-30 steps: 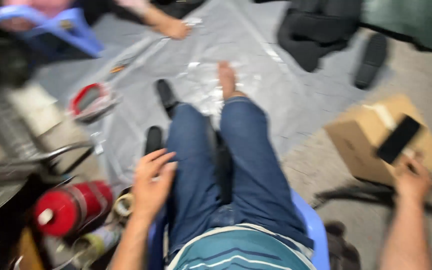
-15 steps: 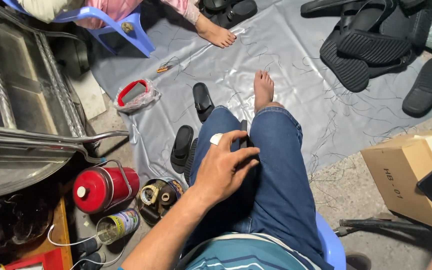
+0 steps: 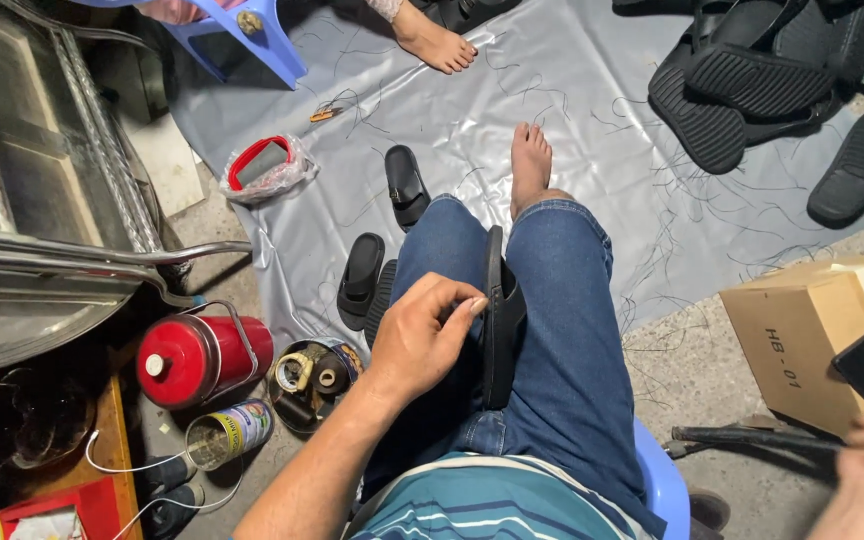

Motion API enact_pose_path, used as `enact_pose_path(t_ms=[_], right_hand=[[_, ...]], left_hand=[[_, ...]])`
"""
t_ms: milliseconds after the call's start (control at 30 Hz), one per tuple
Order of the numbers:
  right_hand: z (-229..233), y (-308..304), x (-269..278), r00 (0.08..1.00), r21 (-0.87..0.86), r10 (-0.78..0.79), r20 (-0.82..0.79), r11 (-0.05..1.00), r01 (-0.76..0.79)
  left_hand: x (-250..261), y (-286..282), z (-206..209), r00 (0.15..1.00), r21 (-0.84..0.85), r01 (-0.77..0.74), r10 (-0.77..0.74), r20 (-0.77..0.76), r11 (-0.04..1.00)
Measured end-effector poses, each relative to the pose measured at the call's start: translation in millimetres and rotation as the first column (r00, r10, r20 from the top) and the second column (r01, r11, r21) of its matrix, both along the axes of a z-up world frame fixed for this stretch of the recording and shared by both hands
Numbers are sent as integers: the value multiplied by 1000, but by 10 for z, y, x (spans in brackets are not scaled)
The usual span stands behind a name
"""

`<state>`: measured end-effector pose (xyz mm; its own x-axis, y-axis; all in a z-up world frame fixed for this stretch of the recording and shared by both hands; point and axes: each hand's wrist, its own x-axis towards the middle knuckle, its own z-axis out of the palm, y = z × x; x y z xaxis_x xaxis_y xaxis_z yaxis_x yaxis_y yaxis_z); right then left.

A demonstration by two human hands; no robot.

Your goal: Hand-sewing the sole of a black sandal using a needle and thread

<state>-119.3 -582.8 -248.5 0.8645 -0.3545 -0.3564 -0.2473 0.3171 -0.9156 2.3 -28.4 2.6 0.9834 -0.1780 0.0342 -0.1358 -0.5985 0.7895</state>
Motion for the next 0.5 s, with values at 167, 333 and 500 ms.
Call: enact_pose_path(t_ms=[167, 333, 500], right_hand=[[974, 1619, 500, 995, 167, 45, 86, 984, -59], [1636, 2687, 916, 967, 53, 249, 49, 966, -252], [2114, 3320, 1190, 750, -416, 648, 134, 724, -551]], left_hand=[[17, -22, -66, 993, -145, -48, 32, -112, 988], [46, -3, -128, 957, -174, -96, 43, -288, 980], [53, 64, -238, 988, -339, -40, -15, -157, 940]])
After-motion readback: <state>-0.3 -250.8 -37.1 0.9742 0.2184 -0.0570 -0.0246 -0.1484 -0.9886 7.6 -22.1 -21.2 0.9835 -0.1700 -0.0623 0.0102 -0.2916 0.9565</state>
